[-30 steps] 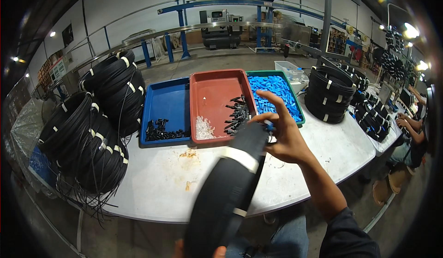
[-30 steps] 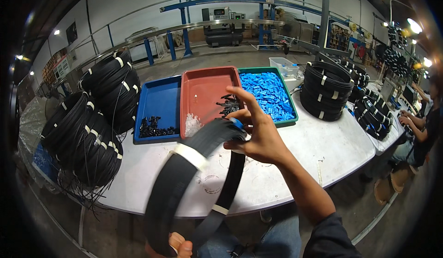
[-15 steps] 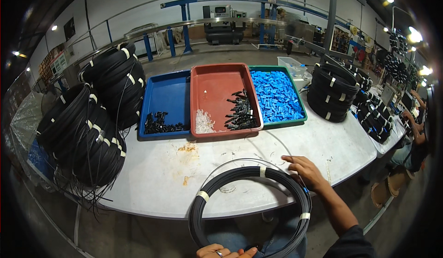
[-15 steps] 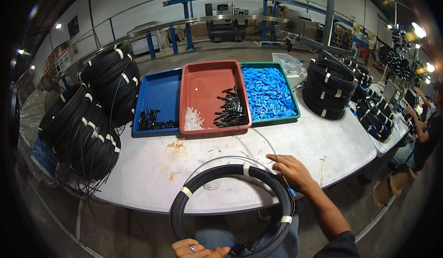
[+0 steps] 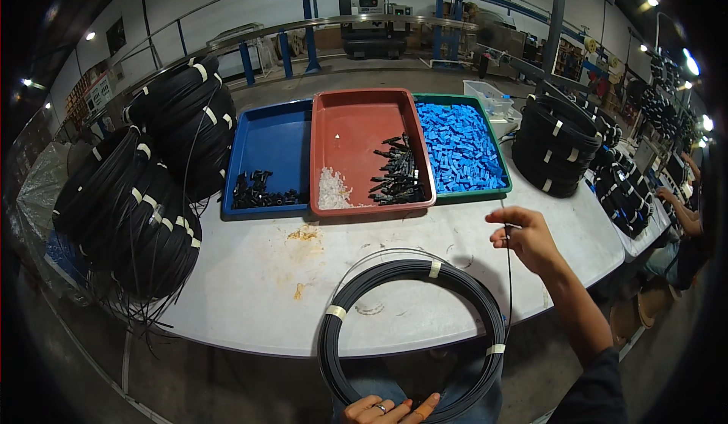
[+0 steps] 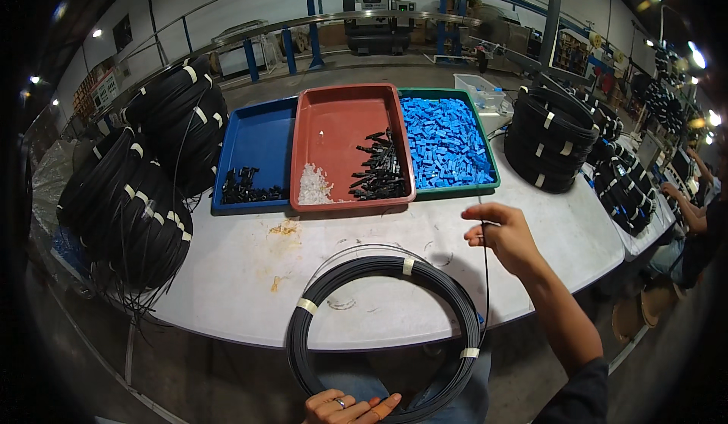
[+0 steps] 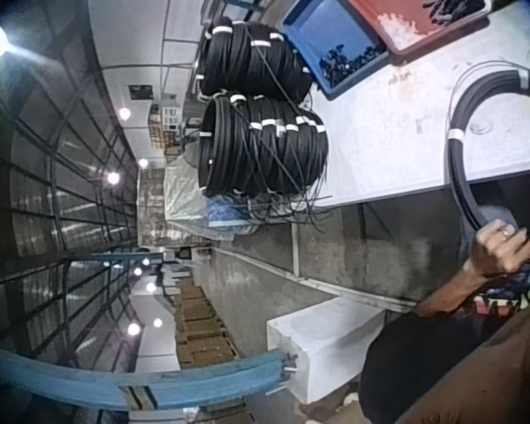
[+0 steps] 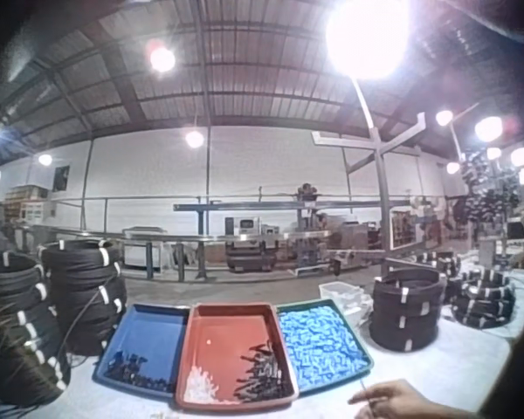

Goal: The person assembles connector components onto the ends of coiled cables by hand, retrieves additional parts from sorting trays, and stacks the coiled cables on the table.

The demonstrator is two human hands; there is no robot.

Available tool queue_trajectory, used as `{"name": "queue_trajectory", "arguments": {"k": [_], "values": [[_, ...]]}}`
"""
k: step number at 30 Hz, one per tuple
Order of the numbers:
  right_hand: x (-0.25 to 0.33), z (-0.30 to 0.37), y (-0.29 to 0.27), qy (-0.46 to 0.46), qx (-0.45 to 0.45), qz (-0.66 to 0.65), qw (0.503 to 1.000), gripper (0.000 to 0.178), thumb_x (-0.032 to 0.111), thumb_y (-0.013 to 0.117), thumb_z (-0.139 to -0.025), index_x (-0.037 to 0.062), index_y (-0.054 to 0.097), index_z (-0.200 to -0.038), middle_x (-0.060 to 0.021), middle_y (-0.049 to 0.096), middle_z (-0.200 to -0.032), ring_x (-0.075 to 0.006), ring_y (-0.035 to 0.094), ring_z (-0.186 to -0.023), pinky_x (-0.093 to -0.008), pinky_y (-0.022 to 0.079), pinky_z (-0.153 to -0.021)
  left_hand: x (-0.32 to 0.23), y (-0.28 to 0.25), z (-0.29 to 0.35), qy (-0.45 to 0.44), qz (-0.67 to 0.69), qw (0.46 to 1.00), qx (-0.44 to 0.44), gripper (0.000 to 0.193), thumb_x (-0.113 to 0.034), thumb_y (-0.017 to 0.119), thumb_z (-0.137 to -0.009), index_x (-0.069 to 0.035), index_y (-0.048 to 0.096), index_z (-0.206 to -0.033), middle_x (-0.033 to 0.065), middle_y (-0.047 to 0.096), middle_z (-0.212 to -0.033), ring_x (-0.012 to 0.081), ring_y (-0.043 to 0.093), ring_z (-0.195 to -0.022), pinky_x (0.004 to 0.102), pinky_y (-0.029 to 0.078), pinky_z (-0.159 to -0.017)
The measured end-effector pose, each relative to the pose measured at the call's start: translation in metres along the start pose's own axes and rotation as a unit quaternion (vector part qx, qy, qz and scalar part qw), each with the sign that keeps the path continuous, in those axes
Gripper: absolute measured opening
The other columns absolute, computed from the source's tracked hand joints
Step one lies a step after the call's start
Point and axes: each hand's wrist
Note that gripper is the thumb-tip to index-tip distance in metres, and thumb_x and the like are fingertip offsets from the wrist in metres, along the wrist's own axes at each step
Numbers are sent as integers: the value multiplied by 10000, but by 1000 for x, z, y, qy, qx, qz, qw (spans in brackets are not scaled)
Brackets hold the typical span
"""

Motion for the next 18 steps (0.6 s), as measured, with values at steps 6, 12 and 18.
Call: {"name": "queue_trajectory", "arguments": {"k": [6,12,18], "values": [[34,-73,70,3,-14,-4,1000,268,-51,525,-816,125,573,-1013,-63,620,-1080,-145,560,-769,-341,429,-640,-6,4,-2,-30,-10,999,32,377,-130,614,-862,-171,785,-1196,-34,387,-571,115,410,-450,268,360,-489],[19,-133,143,-45,-48,9,998,156,-8,643,-832,64,615,-968,-11,564,-723,-76,453,-501,-251,294,-400,-14,9,-13,-68,-21,997,34,400,-85,622,-885,-186,761,-1246,-37,379,-592,104,419,-470,259,373,-499],[-38,-151,202,-148,-160,74,973,133,78,722,-833,-7,684,-928,-86,724,-851,-157,659,-747,-326,530,-732,-12,24,-13,-39,-22,999,27,449,-117,644,-854,-229,738,-1278,-33,392,-611,107,420,-481,243,398,-517]]}}
Point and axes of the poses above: each hand's wrist, its own z-axis away from the middle knuckle, its own y-axis out of the palm, x = y × z
